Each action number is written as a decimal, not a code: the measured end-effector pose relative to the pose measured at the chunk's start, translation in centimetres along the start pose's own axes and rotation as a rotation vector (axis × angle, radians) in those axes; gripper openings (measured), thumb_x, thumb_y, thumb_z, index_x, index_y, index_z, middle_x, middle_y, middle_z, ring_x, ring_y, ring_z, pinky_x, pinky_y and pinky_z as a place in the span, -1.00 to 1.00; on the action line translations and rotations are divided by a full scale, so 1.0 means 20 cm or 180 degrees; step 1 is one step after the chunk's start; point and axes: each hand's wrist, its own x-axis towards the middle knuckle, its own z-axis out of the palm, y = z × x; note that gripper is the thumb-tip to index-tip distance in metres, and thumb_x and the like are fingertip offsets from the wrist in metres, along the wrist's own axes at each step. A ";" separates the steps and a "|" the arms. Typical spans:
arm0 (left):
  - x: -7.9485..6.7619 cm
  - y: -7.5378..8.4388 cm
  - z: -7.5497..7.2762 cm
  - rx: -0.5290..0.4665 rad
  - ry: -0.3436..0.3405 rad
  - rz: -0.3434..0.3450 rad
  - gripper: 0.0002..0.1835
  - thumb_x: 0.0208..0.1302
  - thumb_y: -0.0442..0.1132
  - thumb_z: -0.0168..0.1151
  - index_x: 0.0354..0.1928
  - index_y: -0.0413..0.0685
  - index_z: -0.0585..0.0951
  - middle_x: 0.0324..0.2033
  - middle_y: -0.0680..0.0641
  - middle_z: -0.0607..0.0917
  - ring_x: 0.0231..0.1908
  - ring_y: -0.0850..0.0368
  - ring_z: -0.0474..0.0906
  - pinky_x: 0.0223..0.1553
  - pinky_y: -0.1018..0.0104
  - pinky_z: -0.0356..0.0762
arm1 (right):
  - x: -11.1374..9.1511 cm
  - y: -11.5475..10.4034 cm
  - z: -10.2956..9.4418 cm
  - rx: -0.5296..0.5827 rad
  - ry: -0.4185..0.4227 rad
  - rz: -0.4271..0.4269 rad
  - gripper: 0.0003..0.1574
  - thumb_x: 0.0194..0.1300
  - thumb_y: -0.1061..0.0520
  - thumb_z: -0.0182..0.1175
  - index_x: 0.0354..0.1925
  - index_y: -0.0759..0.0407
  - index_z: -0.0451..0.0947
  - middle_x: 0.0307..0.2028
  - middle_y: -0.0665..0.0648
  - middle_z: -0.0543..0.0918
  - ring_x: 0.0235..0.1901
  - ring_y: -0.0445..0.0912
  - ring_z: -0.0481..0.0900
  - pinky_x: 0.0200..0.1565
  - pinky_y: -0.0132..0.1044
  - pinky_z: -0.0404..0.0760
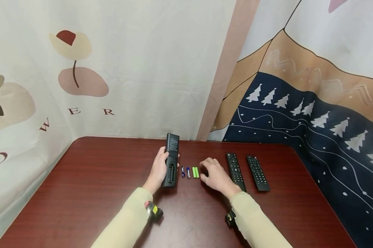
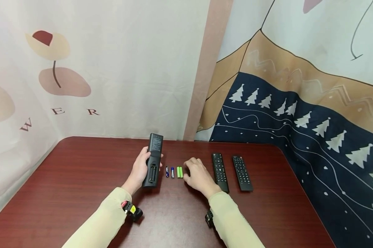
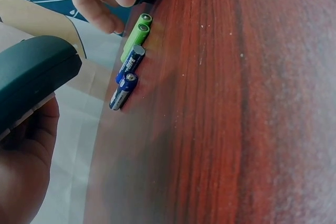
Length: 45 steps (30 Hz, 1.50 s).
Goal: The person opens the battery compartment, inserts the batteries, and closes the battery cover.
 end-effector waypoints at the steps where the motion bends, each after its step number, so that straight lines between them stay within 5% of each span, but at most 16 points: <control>1: 0.00 0.00 0.00 0.0008 0.0003 0.0005 -0.55 0.63 -0.18 -0.43 0.38 -0.08 0.30 0.17 -0.39 0.58 -0.18 -0.15 0.66 -0.25 0.22 0.58 | 0.00 0.00 0.00 -0.0011 -0.0012 -0.0024 -0.63 0.20 0.26 0.38 0.01 0.27 0.65 -0.04 0.15 0.64 -0.01 0.05 0.52 0.08 0.00 0.58; 22: 0.00 0.01 -0.01 0.0060 0.0004 -0.0009 -0.54 0.63 -0.17 -0.44 0.41 -0.03 0.29 0.21 -0.39 0.57 -0.22 -0.01 0.66 -0.23 0.22 0.58 | 0.01 -0.02 0.04 -0.0186 -0.0347 -0.0026 -0.41 0.20 0.18 0.44 0.19 0.30 0.59 0.07 0.19 0.60 0.06 0.07 0.46 0.14 -0.04 0.57; 28: 0.00 0.01 -0.01 0.0047 0.0028 0.0060 -0.56 0.63 -0.20 -0.43 0.37 -0.10 0.30 0.18 -0.44 0.57 -0.18 -0.19 0.67 -0.26 0.21 0.59 | 0.02 -0.02 0.05 -0.0270 -0.0373 0.0005 -0.38 0.22 0.16 0.44 0.22 0.30 0.58 0.08 0.20 0.58 0.05 0.07 0.44 0.11 -0.05 0.58; 35: -0.01 0.01 -0.02 0.0055 0.0049 -0.0021 -0.55 0.63 -0.18 -0.43 0.39 -0.04 0.30 0.20 -0.41 0.57 -0.23 -0.01 0.67 -0.26 0.21 0.58 | 0.02 -0.03 0.05 -0.0314 -0.0422 -0.0034 -0.41 0.24 0.16 0.43 0.20 0.32 0.60 0.05 0.20 0.58 0.02 0.06 0.44 0.07 -0.07 0.59; 45: 0.00 0.01 -0.02 0.0005 0.0039 -0.0067 -0.53 0.63 -0.16 -0.44 0.41 -0.02 0.30 0.20 -0.39 0.57 -0.18 -0.13 0.68 -0.26 0.22 0.57 | 0.02 -0.02 0.04 -0.0327 -0.0356 -0.0020 -0.51 0.24 0.16 0.44 0.12 0.29 0.64 0.00 0.18 0.58 0.01 0.04 0.44 0.07 -0.08 0.59</control>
